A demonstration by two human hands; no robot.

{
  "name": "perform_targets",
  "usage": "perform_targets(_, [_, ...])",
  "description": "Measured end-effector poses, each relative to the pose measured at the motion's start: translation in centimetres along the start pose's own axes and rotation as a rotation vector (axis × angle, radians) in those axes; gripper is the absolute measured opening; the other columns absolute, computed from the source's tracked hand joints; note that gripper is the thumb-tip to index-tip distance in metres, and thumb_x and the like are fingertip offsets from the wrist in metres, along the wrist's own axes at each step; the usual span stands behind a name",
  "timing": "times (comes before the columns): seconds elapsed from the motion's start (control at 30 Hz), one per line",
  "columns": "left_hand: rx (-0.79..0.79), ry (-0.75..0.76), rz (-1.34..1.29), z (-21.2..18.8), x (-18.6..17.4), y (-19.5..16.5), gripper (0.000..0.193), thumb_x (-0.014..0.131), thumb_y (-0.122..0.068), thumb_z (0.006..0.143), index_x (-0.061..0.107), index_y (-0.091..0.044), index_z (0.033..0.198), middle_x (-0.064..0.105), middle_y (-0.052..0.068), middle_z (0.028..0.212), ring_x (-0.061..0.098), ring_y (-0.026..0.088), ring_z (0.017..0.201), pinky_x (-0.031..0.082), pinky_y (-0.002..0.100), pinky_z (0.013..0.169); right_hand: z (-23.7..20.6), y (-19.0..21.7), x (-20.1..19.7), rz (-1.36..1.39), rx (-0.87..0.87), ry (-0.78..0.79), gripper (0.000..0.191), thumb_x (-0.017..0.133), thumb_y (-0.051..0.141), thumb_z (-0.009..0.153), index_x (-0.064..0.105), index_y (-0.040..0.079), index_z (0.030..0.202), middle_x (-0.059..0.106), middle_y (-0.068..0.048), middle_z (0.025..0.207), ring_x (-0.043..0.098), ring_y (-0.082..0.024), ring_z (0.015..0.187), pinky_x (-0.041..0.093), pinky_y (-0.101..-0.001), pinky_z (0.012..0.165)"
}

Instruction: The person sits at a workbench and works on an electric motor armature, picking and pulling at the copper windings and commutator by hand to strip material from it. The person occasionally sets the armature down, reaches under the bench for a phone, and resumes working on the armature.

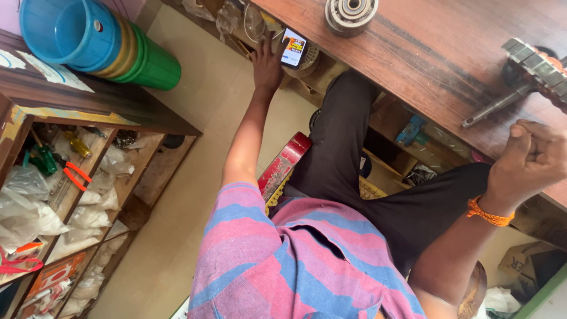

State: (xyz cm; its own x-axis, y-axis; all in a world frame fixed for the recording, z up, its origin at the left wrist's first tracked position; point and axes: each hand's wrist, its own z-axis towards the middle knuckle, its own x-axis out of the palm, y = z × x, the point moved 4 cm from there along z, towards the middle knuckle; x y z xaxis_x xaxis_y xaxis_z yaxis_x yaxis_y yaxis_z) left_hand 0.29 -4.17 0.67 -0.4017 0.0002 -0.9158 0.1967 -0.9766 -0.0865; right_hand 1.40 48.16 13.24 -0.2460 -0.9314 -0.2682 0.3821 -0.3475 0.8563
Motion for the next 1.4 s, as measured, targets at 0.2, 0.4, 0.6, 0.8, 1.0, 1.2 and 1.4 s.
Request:
perform_targets(0.2, [0.509,-0.337,-0.313,-3.2,-8.6,-6.7,0.025,0.074,-0.007,0.085,0.067,-0.016,0.107,0.062,0.006,0.122,0.055,0.027,0.105,0.042,0.044,0.089,0.7,2.4,0.3,-0.051,-0.103,-0.032,0.022,0.077,0.012,0.104,0.068,-0.008,0.1,0.065,-0.007,0.087,0.04,-0.006,0.062,0.027,-0.0242,0.057])
perform_targets(0.4, [0.893,-0.278,-0.632,-4.7,-17.7,-16.9,0.028,0.073,-0.01,0.09,0.066,-0.013,0.116,0.061,0.001,0.116,0.06,0.019,0.102,0.05,0.036,0.091,1.1,2.1,0.9,-0.229,-0.24,0.022,0.024,0.06,-0.01,0.097,0.081,-0.009,0.108,0.077,-0.016,0.099,0.058,-0.013,0.071,0.041,-0.0269,0.064])
perform_targets(0.6, [1.062,-0.212,-0.613,-0.6,-19.4,-27.7,0.054,0.068,-0.012,0.093,0.063,-0.019,0.146,0.059,-0.006,0.143,0.054,0.016,0.091,0.05,0.031,0.085,1.0,1.9,0.3,-0.311,-0.253,0.071,0.031,0.054,-0.005,0.094,0.079,-0.003,0.112,0.074,-0.015,0.095,0.067,-0.015,0.08,0.051,-0.0306,0.075])
perform_targets(0.8, [1.035,-0.413,-0.656,2.3,-17.1,-33.6,0.043,0.07,-0.022,0.094,0.067,-0.025,0.137,0.057,-0.009,0.145,0.06,0.016,0.095,0.05,0.029,0.078,0.9,3.7,0.2,-0.2,-0.081,0.037,0.003,0.07,-0.003,0.097,0.072,-0.004,0.099,0.052,-0.006,0.07,0.046,-0.011,0.063,0.038,-0.0307,0.059])
perform_targets(1.0, [0.906,-0.379,-0.838,1.6,-16.1,-33.6,0.021,0.077,-0.018,0.094,0.075,-0.018,0.115,0.072,-0.007,0.122,0.063,0.01,0.076,0.051,0.027,0.068,2.4,9.0,-2.4,-0.241,-0.033,0.13,0.004,0.076,0.004,0.101,0.075,0.001,0.104,0.064,-0.001,0.073,0.048,-0.004,0.062,0.035,-0.0251,0.055])
perform_targets(1.2, [0.197,0.011,-1.647,0.3,-15.4,-35.8,0.01,0.078,-0.015,0.095,0.074,-0.013,0.104,0.076,-0.001,0.106,0.063,0.003,0.07,0.048,0.021,0.056,7.5,12.2,-1.5,-0.376,-0.215,0.175,0.004,0.078,0.004,0.105,0.075,0.0,0.105,0.064,-0.004,0.073,0.054,-0.006,0.063,0.039,-0.0252,0.058])
perform_targets(1.4, [-0.235,0.293,-1.937,-0.8,-14.0,-36.7,0.009,0.077,-0.011,0.095,0.073,-0.004,0.098,0.067,-0.003,0.073,0.047,-0.002,0.054,0.033,0.018,0.046,10.2,11.5,-0.4,-0.274,-0.101,0.222,0.003,0.076,0.002,0.103,0.075,-0.001,0.104,0.07,-0.008,0.077,0.061,-0.008,0.068,0.046,-0.0262,0.059])
